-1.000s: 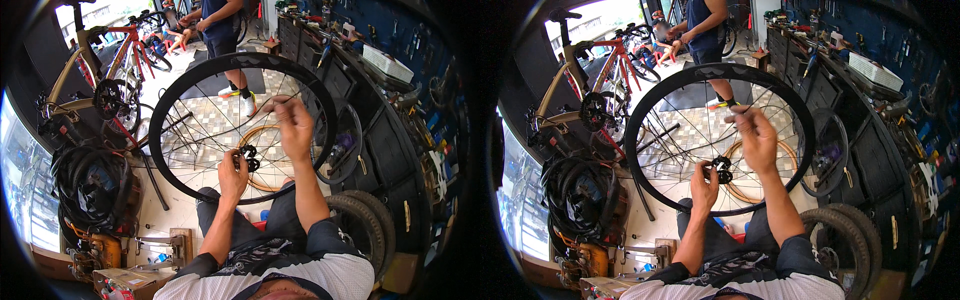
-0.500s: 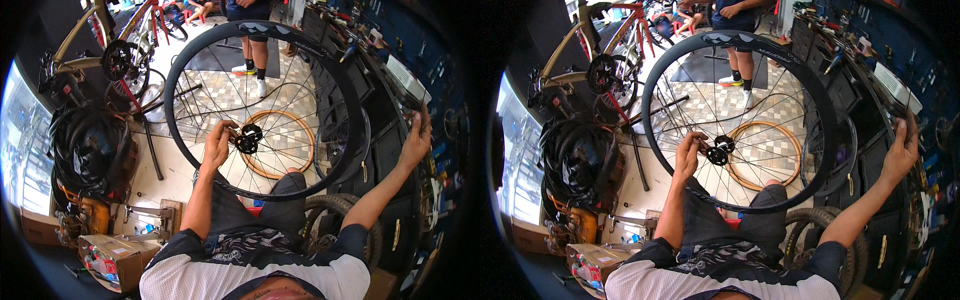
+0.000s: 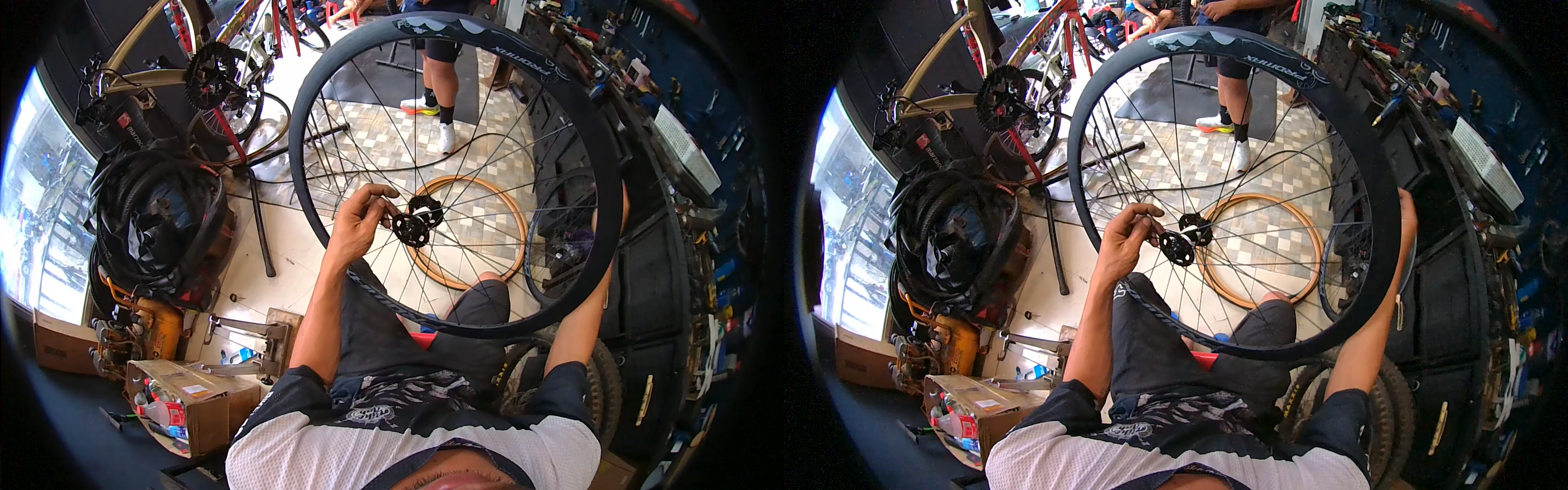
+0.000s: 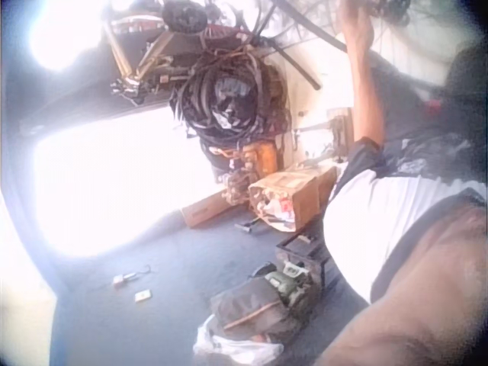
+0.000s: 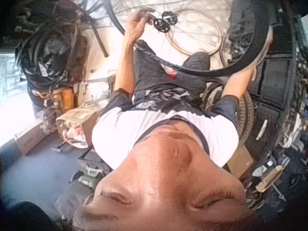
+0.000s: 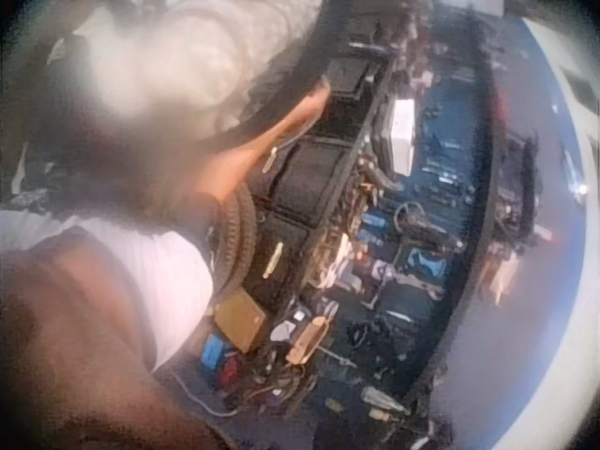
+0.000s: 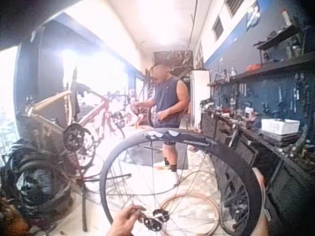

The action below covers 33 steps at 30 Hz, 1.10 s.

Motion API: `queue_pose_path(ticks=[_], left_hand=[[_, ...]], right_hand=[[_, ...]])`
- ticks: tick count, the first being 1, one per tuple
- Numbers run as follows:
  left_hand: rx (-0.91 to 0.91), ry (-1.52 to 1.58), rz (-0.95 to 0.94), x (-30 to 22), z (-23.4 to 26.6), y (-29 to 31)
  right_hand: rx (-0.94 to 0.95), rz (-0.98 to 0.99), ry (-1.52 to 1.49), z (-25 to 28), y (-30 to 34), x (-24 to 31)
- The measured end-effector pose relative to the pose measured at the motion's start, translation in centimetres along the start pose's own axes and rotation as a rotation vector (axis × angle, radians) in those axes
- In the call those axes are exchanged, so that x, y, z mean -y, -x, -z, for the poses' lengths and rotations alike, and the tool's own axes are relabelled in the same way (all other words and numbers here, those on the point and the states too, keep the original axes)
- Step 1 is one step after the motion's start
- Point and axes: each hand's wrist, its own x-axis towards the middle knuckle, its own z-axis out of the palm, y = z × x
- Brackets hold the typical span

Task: The person installs spokes into a bicycle wheel rim, threading them through the hub and securing them with nipples. The person uses a spoke wrench to tighten the nipples and adjusts the wheel orientation as needed.

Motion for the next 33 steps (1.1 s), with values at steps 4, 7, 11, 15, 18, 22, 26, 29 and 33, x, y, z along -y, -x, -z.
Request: queue_pose_path(ticks=[4, 7, 11, 15, 18, 22, 26, 29, 33], left_hand=[[-0.039, 0.005, -0.011, 0.2, 1.1, 0.5], [-0.062, 0.105, -0.073, 1.9, 0.7, 0.2], [-0.062, 0.181, -0.073, 3.0, -0.3, -0.6], [-0.071, 0.13, -0.022, 3.2, -1.6, -1.4], [-0.087, 0.124, 0.042, 3.2, -2.8, -1.7], [-0.079, 0.07, 0.12, 2.6, -4.1, -1.8], [0.006, -0.011, 0.187, 1.5, -3.9, -2.0], [0.076, -0.072, 0.21, 1.1, -3.4, -2.1], [0.147, -0.127, 0.311, 0.0, -2.8, -2.9]], right_hand=[[-0.085, -0.093, -0.273, 6.3, -1.1, 3.8], [-0.231, -0.044, -0.273, 12.2, -0.2, 3.4], [-0.198, -0.052, -0.249, 17.0, 3.4, 9.9], [0.151, -0.106, -0.261, 14.7, 8.9, 15.2], [0.354, -0.126, -0.429, 10.9, 12.8, 18.9], [0.497, -0.129, -0.645, 6.6, 16.9, 20.7], [0.607, -0.171, -0.827, 4.4, 20.1, 21.9], [0.755, -0.123, -0.831, 3.5, 21.9, 22.5], [0.713, -0.18, -0.703, 2.2, 23.0, 22.8]])
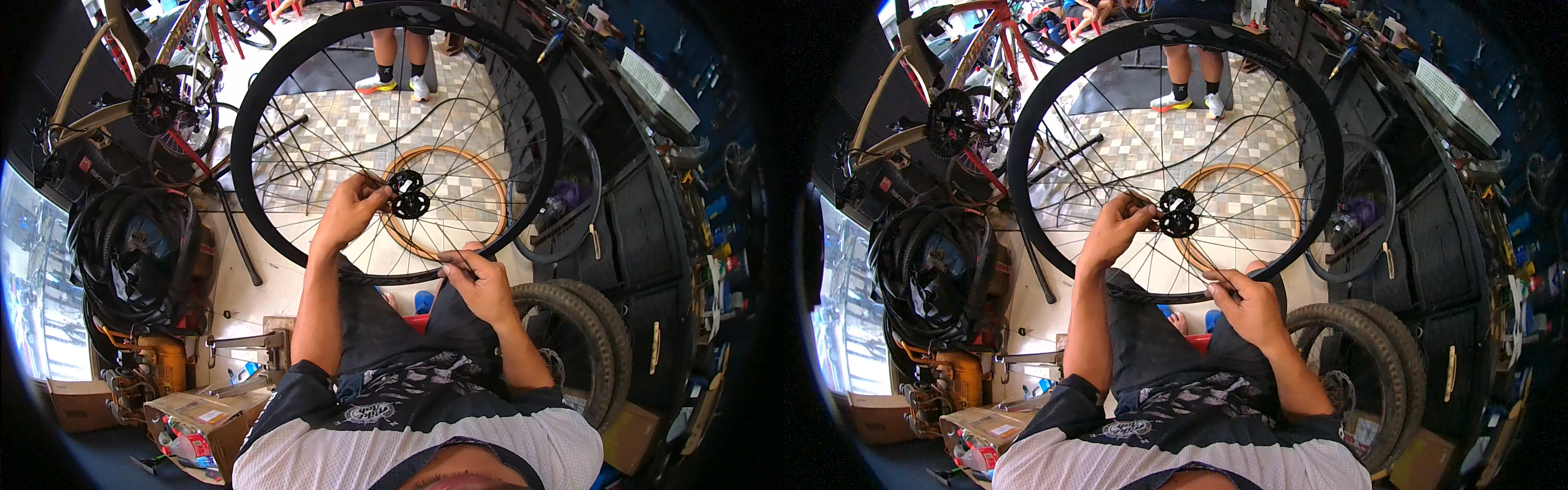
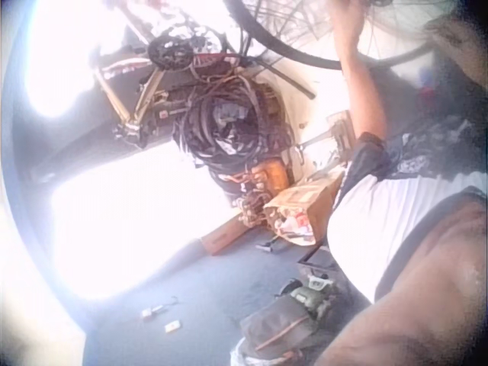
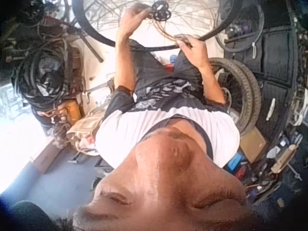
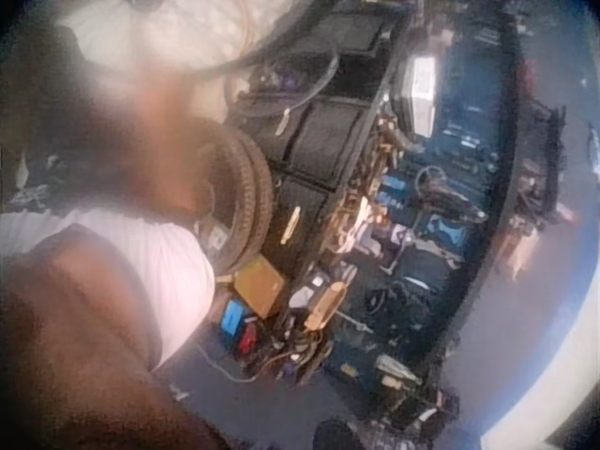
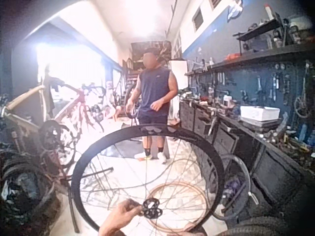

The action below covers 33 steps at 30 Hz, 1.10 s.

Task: The person installs spokes into a bicycle wheel rim, threading them through the hub and securing them with nipples. The person uses a spoke wrench to tighten the nipples and adjusts the wheel orientation as needed.

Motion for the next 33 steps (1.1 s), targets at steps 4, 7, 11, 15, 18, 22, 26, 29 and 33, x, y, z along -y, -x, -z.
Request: queue_pose_path(ticks=[4, 7, 11, 15, 18, 22, 26, 29, 33], left_hand=[[0.115, -0.039, 0.097, -2.3, 0.3, -0.2], [0.1, -0.052, 0.109, -2.2, 0.4, -0.3], [0.104, 0.053, 0.108, -1.5, 0.0, -0.7], [0.144, 0.139, 0.138, -1.3, -0.3, -0.9], [0.143, 0.13, 0.13, -1.3, -0.4, -0.8], [0.131, 0.097, 0.109, -1.5, -0.4, -0.5], [0.129, 0.125, 0.115, -1.6, -0.5, -0.1], [0.136, 0.125, 0.112, -1.5, -0.7, 0.1], [0.07, 0.142, 0.119, -2.0, -1.4, 0.6]], right_hand=[[-0.02, -0.004, 0.078, -0.6, 0.1, -0.2], [-0.085, -0.06, -0.013, -0.8, 0.1, -0.6], [-0.127, -0.113, -0.042, -0.6, 0.3, -1.0], [-0.083, -0.127, 0.0, -1.1, 0.4, -1.3], [-0.073, -0.151, 0.017, -1.3, 0.3, -1.0], [-0.042, -0.183, 0.024, -1.5, -0.1, -0.5], [-0.019, -0.221, 0.007, -1.6, 0.0, 0.1], [0.0, -0.229, -0.035, -1.9, 0.1, 0.6], [0.004, -0.245, -0.021, -2.1, 0.6, 1.2]])
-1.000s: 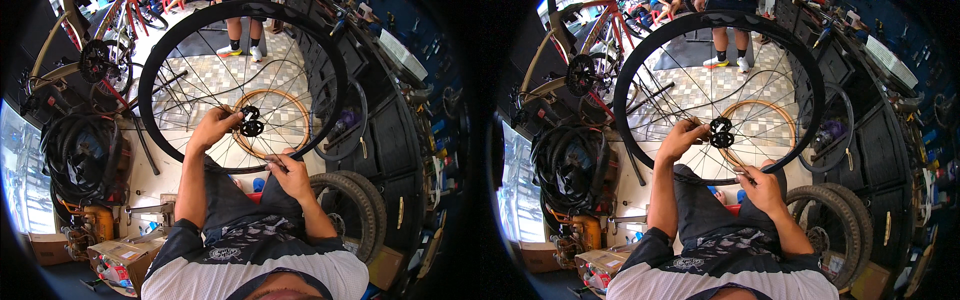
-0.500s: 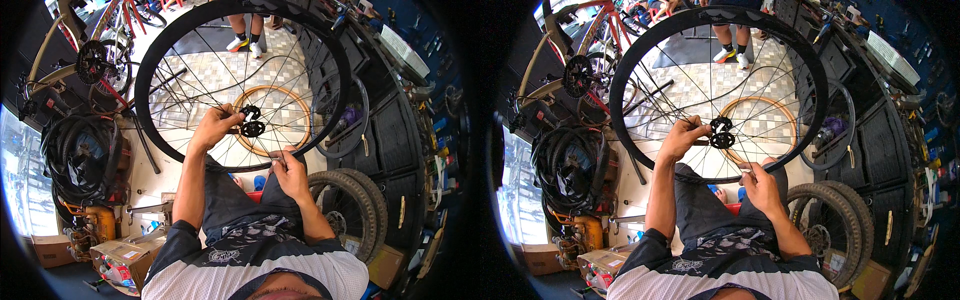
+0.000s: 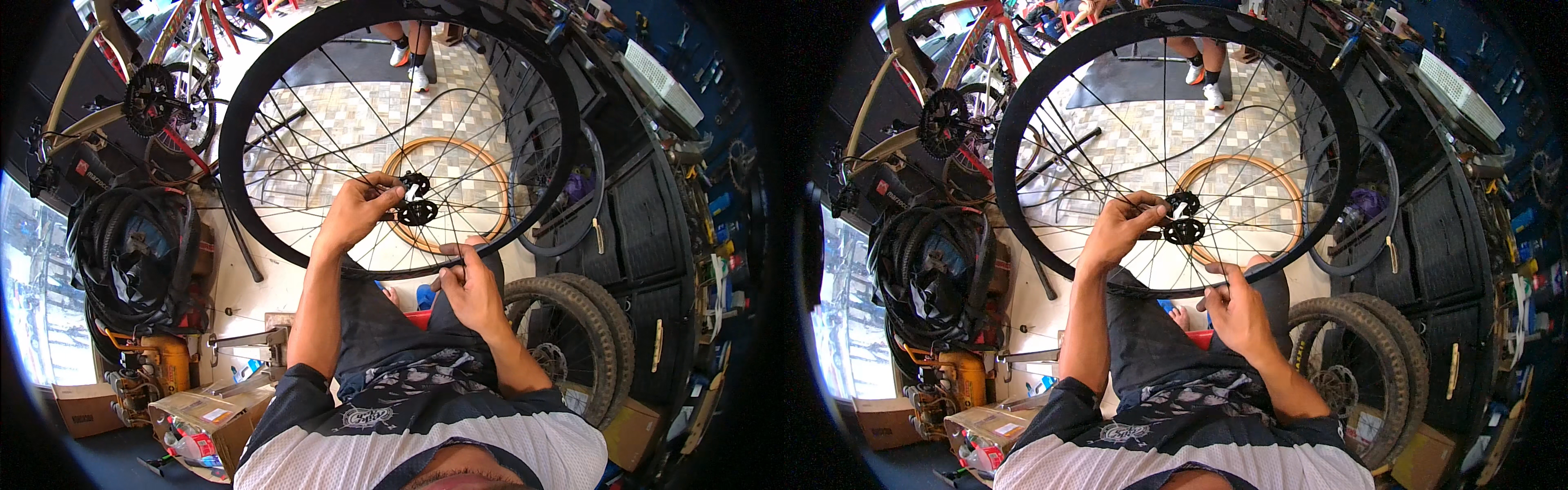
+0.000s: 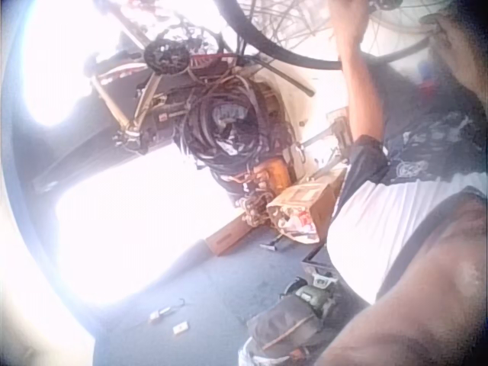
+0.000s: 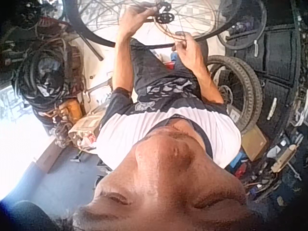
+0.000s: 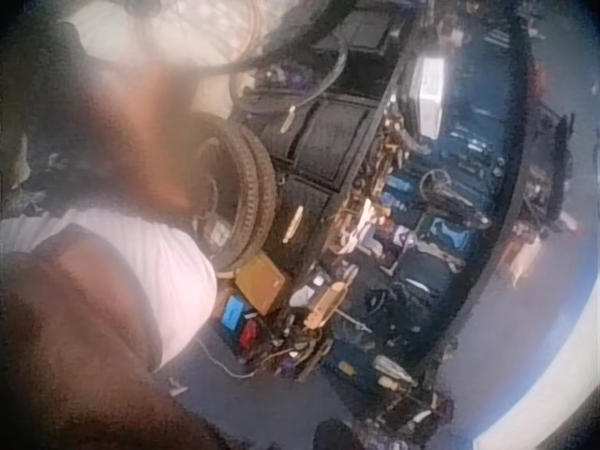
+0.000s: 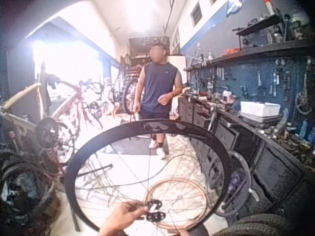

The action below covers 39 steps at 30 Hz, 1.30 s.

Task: The person installs spokes into a bicycle wheel rim, threading them through the hub and securing them with nipples. The person uses a spoke wrench to tighten the nipples and adjusts the wheel orientation as needed.

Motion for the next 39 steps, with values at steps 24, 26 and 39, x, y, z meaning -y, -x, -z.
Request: queue_pose_path(ticks=[24, 26, 39], left_hand=[[0.024, -0.039, 0.021, 0.0, -0.1, 1.5], [0.027, -0.046, 0.009, 0.2, 0.0, 1.5], [0.033, -0.051, -0.012, 0.0, 0.0, 1.5]], right_hand=[[-0.056, 0.078, 0.079, -0.1, 1.8, 1.1], [-0.048, 0.078, 0.073, -0.2, 1.7, 1.4], [-0.04, -0.021, -0.086, -0.5, 1.7, 0.1]])
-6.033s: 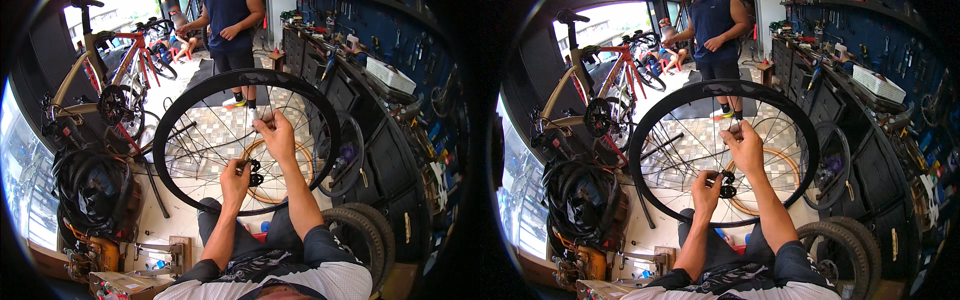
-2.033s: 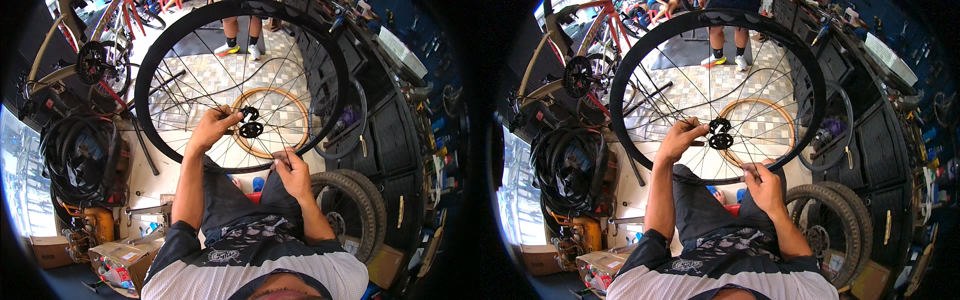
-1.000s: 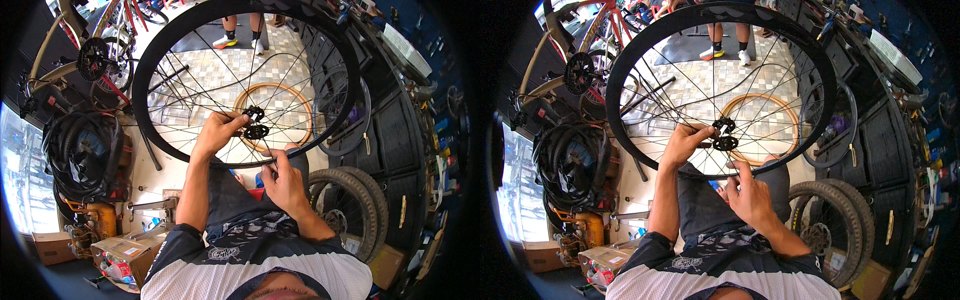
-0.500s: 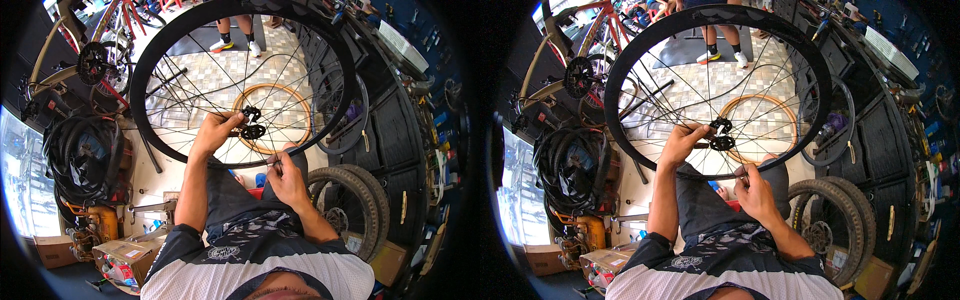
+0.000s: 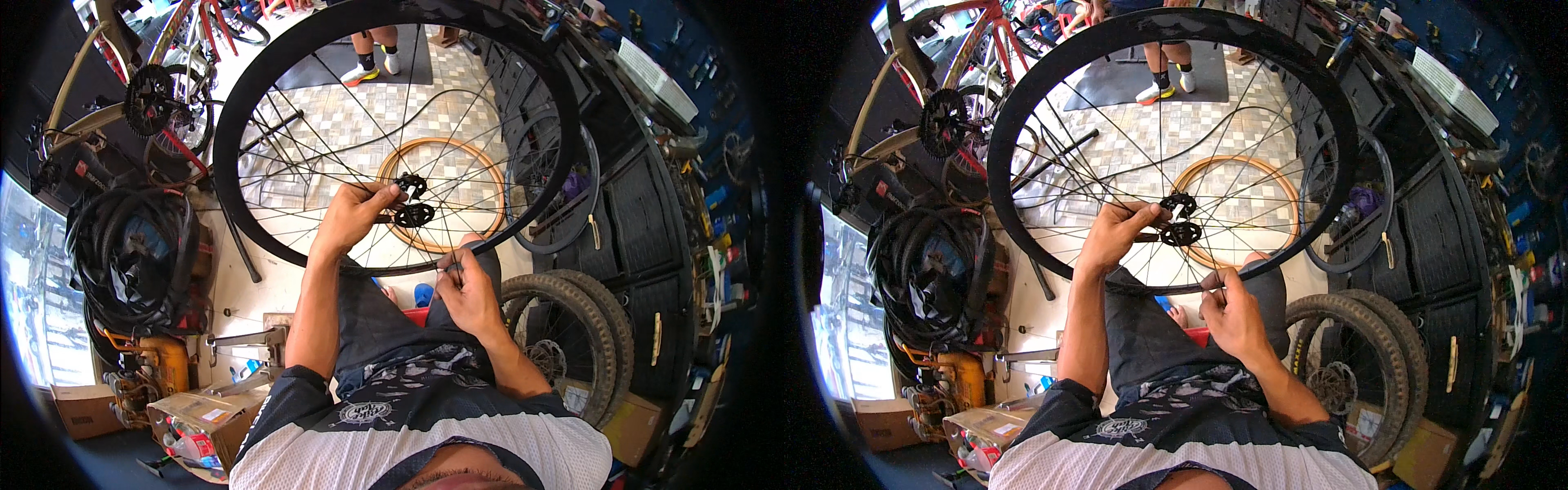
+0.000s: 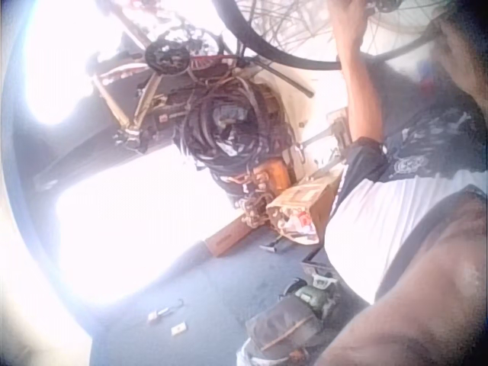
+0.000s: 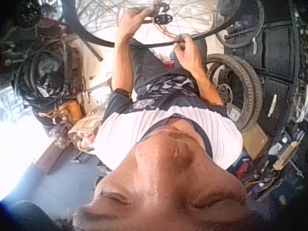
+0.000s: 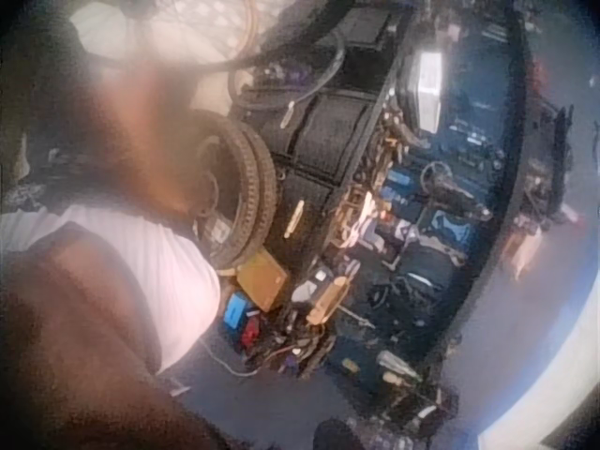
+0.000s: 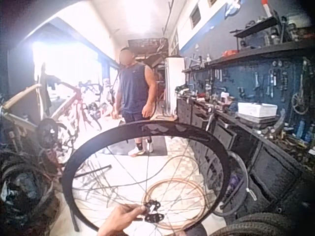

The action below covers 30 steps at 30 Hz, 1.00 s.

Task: The person installs spokes into a bicycle wheel rim, threading them through the hub and securing them with nipples. The person uses a spoke wrench to tighten the nipples and adjusts the wheel orientation as needed.

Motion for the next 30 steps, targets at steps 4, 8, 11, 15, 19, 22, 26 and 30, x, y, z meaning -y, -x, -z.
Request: queue_pose_path(ticks=[4, 8, 11, 15, 19, 22, 26, 30], left_hand=[[0.002, 0.018, -0.01, 0.1, -0.1, 0.1], [-0.018, -0.005, -0.051, 0.2, -0.2, 0.4], [-0.012, 0.002, -0.054, 0.3, -0.4, 0.6], [-0.004, -0.007, -0.045, -0.1, -0.6, 1.4], [0.025, 0.026, -0.018, -0.1, -0.8, 2.1], [0.013, -0.059, -0.065, 0.2, -0.7, 2.0], [0.019, -0.095, -0.049, -0.1, -0.5, 1.6], [-0.05, -0.092, -0.037, 0.5, -0.4, 0.9]], right_hand=[[0.081, -0.046, -0.105, 0.2, -0.1, -0.5], [0.218, -0.299, -0.517, 0.5, 0.4, 1.6], [0.24, -0.267, -0.651, -0.2, 0.9, 3.1], [0.098, 0.122, -0.461, -2.4, -0.5, 2.3], [0.049, 0.217, 0.088, -2.0, -2.0, 2.7], [0.023, 0.282, 0.227, -2.3, -2.4, 2.2], [0.02, 0.21, 0.246, -1.6, -2.0, 3.4], [0.176, 0.275, 0.369, 1.0, 1.2, 5.2]])
